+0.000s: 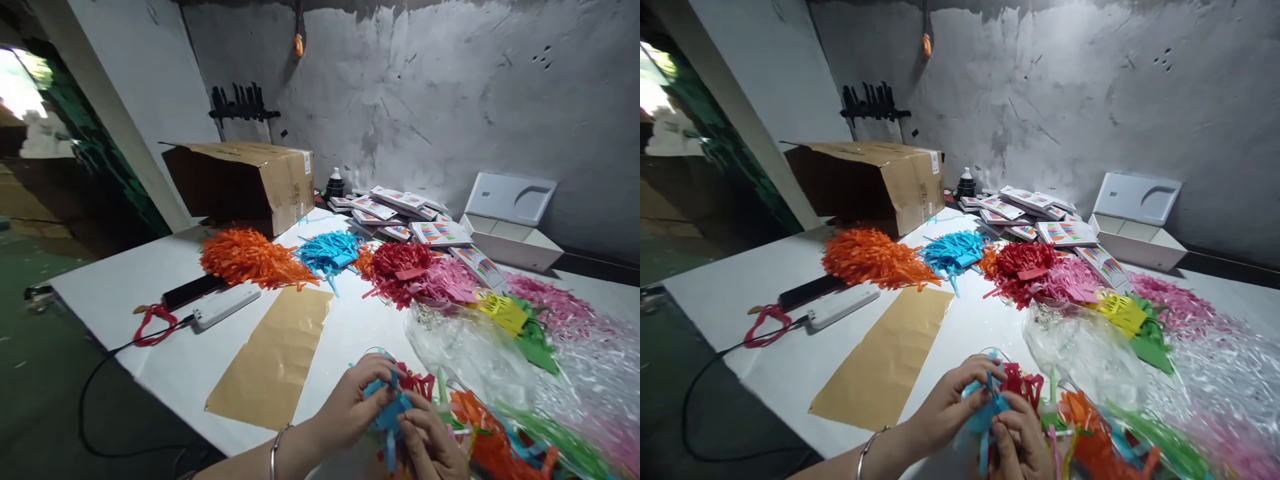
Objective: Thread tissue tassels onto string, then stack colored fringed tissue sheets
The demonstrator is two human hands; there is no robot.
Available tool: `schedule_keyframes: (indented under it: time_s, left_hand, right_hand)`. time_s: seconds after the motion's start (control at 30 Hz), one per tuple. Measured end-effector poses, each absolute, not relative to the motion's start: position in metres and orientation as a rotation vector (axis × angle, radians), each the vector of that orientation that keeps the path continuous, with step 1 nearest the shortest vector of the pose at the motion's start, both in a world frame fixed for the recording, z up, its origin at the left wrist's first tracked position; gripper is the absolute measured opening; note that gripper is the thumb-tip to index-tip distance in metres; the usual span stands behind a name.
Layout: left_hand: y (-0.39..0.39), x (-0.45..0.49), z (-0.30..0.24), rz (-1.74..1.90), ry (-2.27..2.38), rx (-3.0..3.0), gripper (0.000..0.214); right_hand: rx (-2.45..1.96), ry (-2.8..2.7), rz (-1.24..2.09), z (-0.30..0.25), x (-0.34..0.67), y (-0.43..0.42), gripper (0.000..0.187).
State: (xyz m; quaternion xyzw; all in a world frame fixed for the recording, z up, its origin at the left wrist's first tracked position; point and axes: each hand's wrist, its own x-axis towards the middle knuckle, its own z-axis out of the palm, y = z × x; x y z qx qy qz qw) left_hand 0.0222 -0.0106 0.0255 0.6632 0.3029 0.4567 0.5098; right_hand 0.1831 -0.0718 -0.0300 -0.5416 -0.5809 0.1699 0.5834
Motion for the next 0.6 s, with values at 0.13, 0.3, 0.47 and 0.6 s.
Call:
schedule_keyframes:
  time_s: [0.13,0.3,0.47,0.6]
  left_hand:
    - [-0.013,0.017,0.029,0.958,0.794,1.464,0.039]
    - [-0.019,0.015,0.029,0.898,0.692,1.300,0.035]
    - [-0.022,0.012,0.030,0.841,0.658,1.173,0.035]
    - [-0.022,0.010,0.032,0.814,0.673,1.041,0.037]
  right_hand:
    - [-1.355,-1.322,0.227,-0.017,0.192,-0.081,0.027]
    - [-1.338,-1.421,0.098,0.009,0.177,-0.089,0.020]
    - [-1.271,-1.472,0.194,0.023,0.165,-0.086,0.020]
    - [-1.277,-1.486,0.167,0.026,0.165,-0.088,0.016]
